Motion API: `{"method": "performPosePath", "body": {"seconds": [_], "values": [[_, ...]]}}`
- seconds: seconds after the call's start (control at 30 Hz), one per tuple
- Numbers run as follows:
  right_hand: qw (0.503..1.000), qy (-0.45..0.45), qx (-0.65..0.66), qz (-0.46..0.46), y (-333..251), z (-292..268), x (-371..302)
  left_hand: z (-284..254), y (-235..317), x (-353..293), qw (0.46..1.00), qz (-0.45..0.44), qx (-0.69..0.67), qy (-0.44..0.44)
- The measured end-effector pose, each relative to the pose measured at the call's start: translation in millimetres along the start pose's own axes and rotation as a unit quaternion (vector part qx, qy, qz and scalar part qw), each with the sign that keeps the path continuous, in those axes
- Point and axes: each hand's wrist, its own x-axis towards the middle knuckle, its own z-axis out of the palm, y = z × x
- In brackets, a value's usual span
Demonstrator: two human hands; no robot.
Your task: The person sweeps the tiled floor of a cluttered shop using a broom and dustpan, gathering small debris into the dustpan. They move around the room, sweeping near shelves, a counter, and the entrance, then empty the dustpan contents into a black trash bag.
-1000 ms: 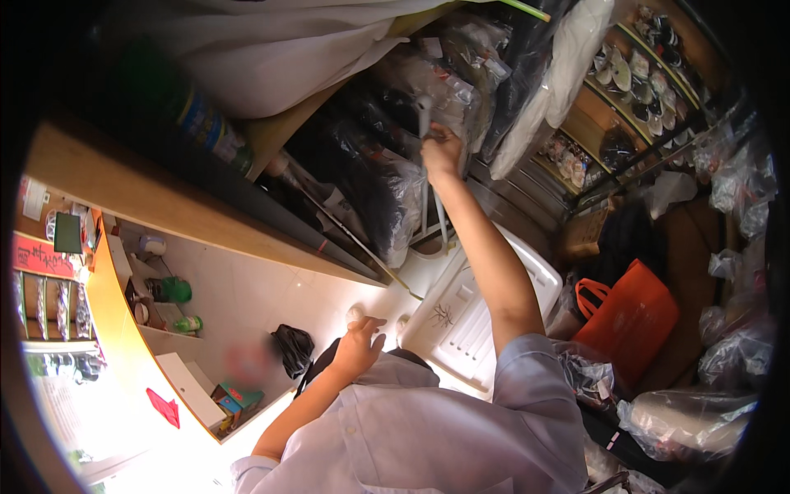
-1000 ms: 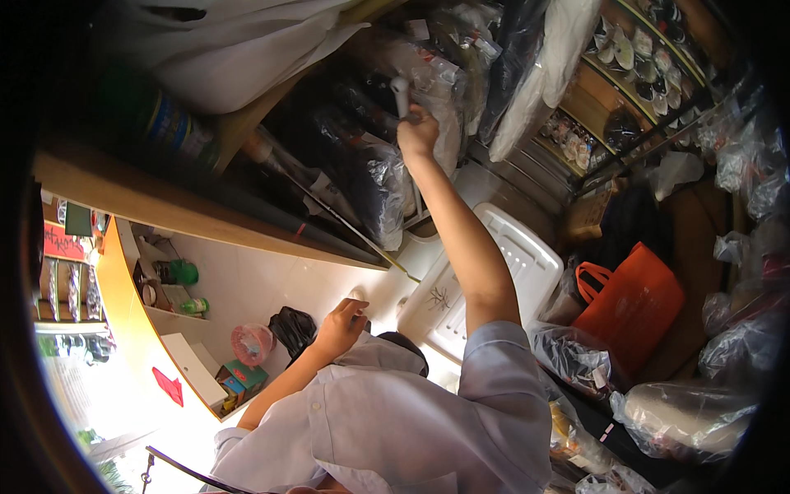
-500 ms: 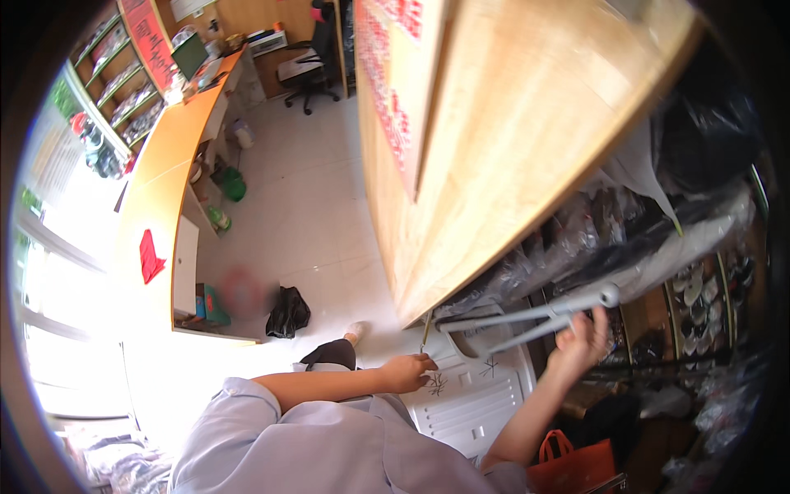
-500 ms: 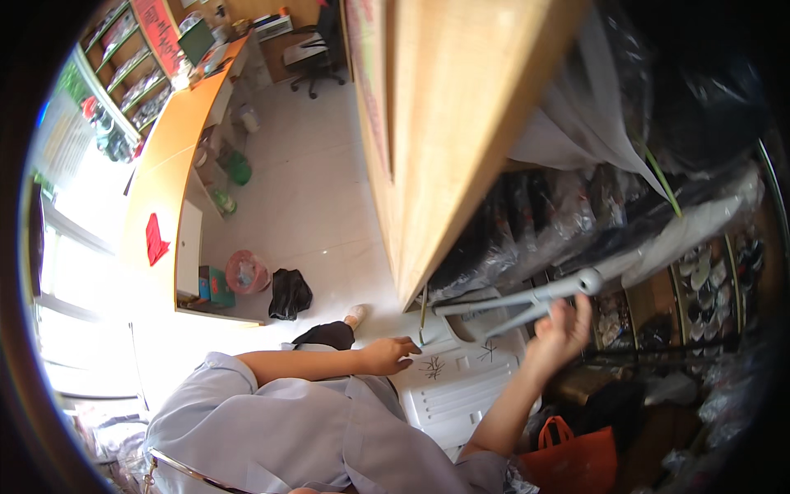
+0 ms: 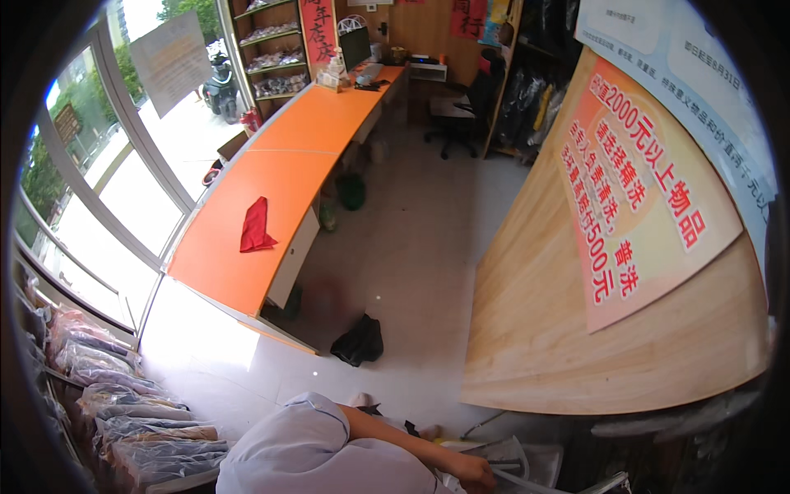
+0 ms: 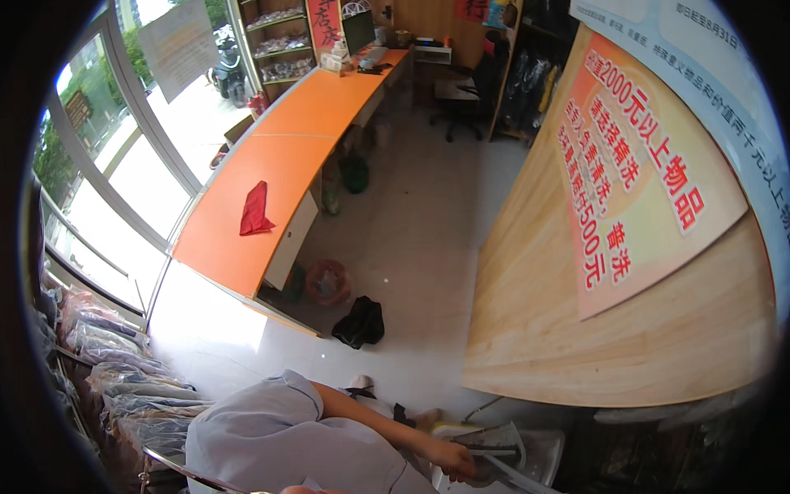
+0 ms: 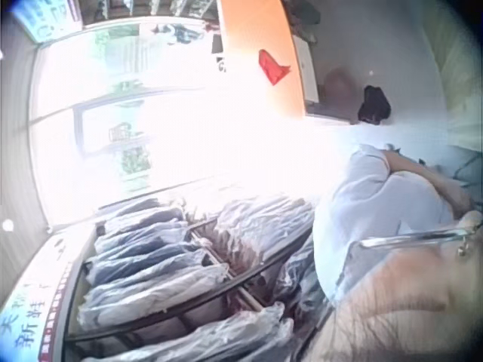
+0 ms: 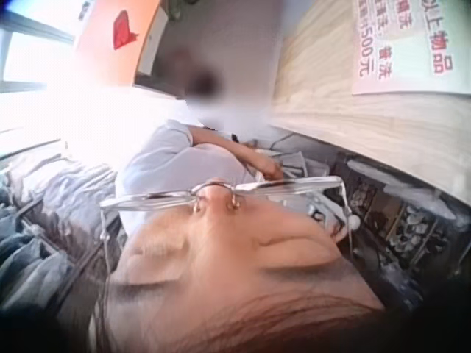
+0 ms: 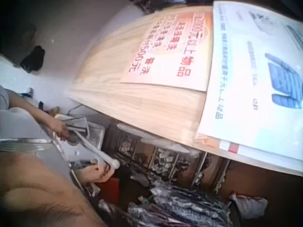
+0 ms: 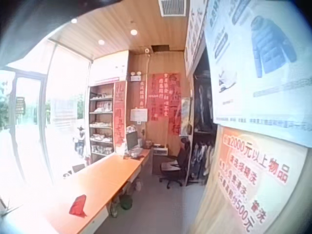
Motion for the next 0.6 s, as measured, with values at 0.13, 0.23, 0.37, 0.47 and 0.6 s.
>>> {"method": "performPosePath", "body": {"seconds": [0.13,0.23,0.37,0.47,0.6], "values": [[0.995,-0.094,-0.002,0.043,2.9,83.3,-71.7,-26.7,0.5,-60.6,0.956,0.021,-0.293,0.011],[0.988,-0.140,0.003,0.066,6.4,138.8,-129.4,-50.8,6.3,-116.2,0.886,0.051,-0.456,0.064],[0.970,-0.201,0.012,0.137,14.5,178.9,-189.0,-71.4,12.7,-176.2,0.765,0.090,-0.618,0.155],[0.940,-0.262,0.027,0.219,39.3,193.7,-210.9,-114.7,14.5,-211.9,0.691,0.117,-0.683,0.207],[0.793,-0.499,0.078,0.340,81.0,228.1,-192.3,-171.6,39.9,-248.0,0.650,0.100,-0.617,0.432]]}}
